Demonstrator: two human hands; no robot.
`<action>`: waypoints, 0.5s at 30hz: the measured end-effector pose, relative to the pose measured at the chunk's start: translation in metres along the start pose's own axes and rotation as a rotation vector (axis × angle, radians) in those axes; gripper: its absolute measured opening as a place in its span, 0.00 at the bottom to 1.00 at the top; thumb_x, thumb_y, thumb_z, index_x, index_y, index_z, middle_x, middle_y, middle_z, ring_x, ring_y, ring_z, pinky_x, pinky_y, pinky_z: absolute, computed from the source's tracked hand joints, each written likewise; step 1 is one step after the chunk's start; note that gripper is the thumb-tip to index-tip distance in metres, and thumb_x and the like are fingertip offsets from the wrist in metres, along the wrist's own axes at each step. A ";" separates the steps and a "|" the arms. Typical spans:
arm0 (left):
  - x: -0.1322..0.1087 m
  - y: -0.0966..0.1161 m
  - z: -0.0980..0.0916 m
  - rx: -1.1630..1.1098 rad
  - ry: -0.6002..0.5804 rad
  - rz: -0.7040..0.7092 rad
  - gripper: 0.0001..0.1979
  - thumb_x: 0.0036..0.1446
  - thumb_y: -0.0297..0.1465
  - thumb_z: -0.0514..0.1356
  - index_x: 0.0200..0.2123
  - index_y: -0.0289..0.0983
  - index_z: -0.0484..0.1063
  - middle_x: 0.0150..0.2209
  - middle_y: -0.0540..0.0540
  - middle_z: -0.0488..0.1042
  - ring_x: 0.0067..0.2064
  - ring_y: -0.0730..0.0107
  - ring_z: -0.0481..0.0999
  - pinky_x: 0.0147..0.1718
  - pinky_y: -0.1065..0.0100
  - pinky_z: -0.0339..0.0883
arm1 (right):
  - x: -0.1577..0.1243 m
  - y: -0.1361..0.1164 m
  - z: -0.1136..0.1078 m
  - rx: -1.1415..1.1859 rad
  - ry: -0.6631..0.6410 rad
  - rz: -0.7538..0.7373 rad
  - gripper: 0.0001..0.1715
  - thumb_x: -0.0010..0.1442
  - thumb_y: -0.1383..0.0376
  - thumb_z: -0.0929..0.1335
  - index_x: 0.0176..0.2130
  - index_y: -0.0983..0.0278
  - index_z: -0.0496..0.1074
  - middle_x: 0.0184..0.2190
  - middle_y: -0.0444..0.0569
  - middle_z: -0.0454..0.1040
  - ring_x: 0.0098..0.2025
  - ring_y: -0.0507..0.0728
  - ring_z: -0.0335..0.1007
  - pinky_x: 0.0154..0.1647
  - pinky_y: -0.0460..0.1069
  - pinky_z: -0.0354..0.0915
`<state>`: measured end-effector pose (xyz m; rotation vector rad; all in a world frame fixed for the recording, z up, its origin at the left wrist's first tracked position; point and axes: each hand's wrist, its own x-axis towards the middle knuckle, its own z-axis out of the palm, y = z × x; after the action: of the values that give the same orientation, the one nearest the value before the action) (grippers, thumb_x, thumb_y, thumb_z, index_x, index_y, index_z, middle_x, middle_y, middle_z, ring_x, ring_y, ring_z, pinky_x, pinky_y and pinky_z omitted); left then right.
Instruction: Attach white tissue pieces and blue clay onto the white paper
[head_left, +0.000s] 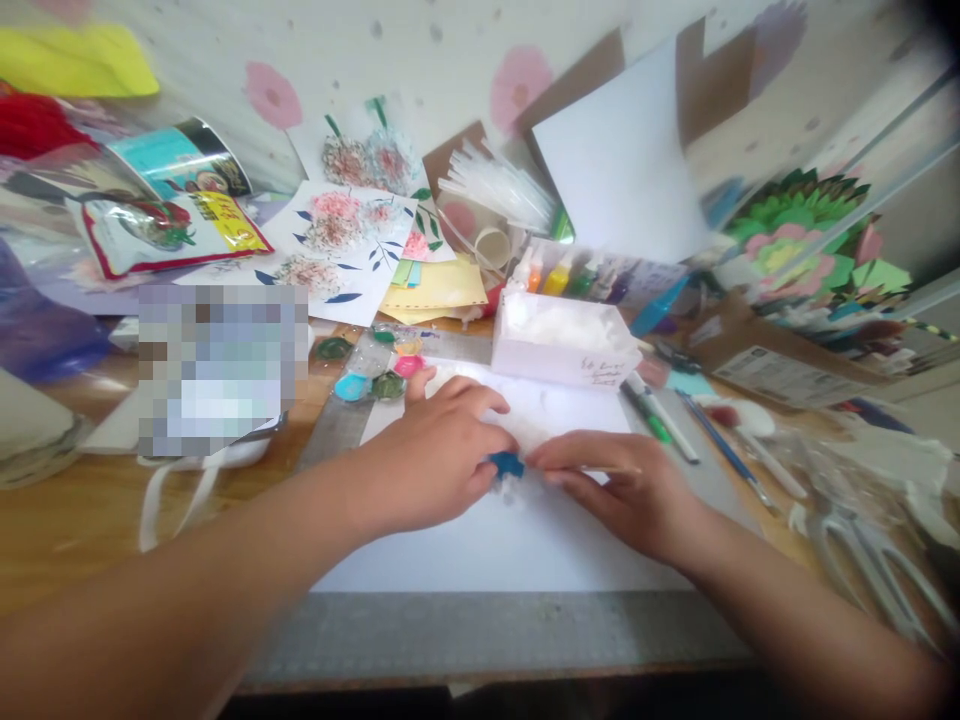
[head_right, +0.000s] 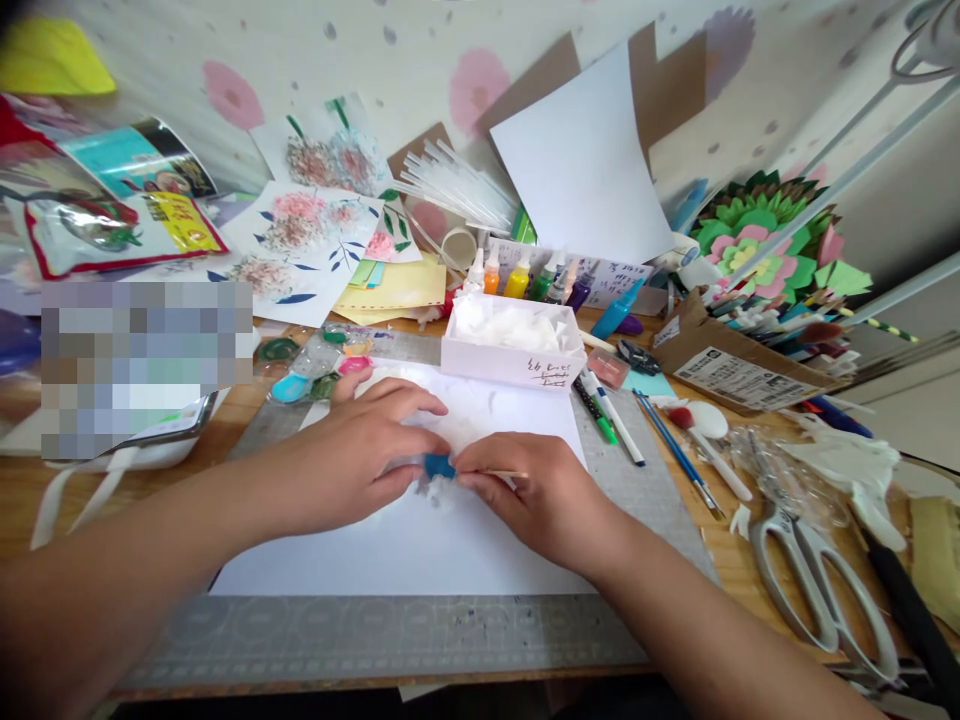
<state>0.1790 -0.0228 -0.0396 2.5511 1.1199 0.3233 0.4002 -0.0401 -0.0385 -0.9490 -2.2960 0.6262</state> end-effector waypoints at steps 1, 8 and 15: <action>0.000 0.000 0.000 0.001 0.001 0.005 0.13 0.55 0.28 0.55 0.39 0.49 0.76 0.53 0.47 0.66 0.57 0.54 0.60 0.55 0.35 0.35 | 0.000 -0.001 -0.001 0.013 -0.002 0.018 0.06 0.59 0.68 0.68 0.37 0.61 0.76 0.35 0.46 0.80 0.36 0.53 0.76 0.37 0.46 0.71; 0.000 0.000 0.000 -0.011 -0.009 0.004 0.14 0.55 0.28 0.55 0.39 0.52 0.76 0.52 0.47 0.67 0.57 0.55 0.60 0.55 0.34 0.34 | 0.010 -0.007 -0.013 0.138 0.177 0.221 0.08 0.58 0.64 0.69 0.30 0.59 0.79 0.31 0.46 0.79 0.33 0.54 0.76 0.33 0.46 0.71; 0.000 0.001 0.000 -0.007 -0.013 -0.004 0.14 0.55 0.28 0.55 0.39 0.52 0.76 0.53 0.47 0.66 0.57 0.55 0.60 0.55 0.34 0.32 | 0.010 0.002 -0.007 0.187 0.261 0.366 0.07 0.55 0.63 0.71 0.26 0.61 0.75 0.31 0.47 0.78 0.35 0.55 0.75 0.36 0.49 0.71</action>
<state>0.1795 -0.0228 -0.0391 2.5412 1.1175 0.3087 0.3998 -0.0299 -0.0311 -1.2880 -1.8158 0.7991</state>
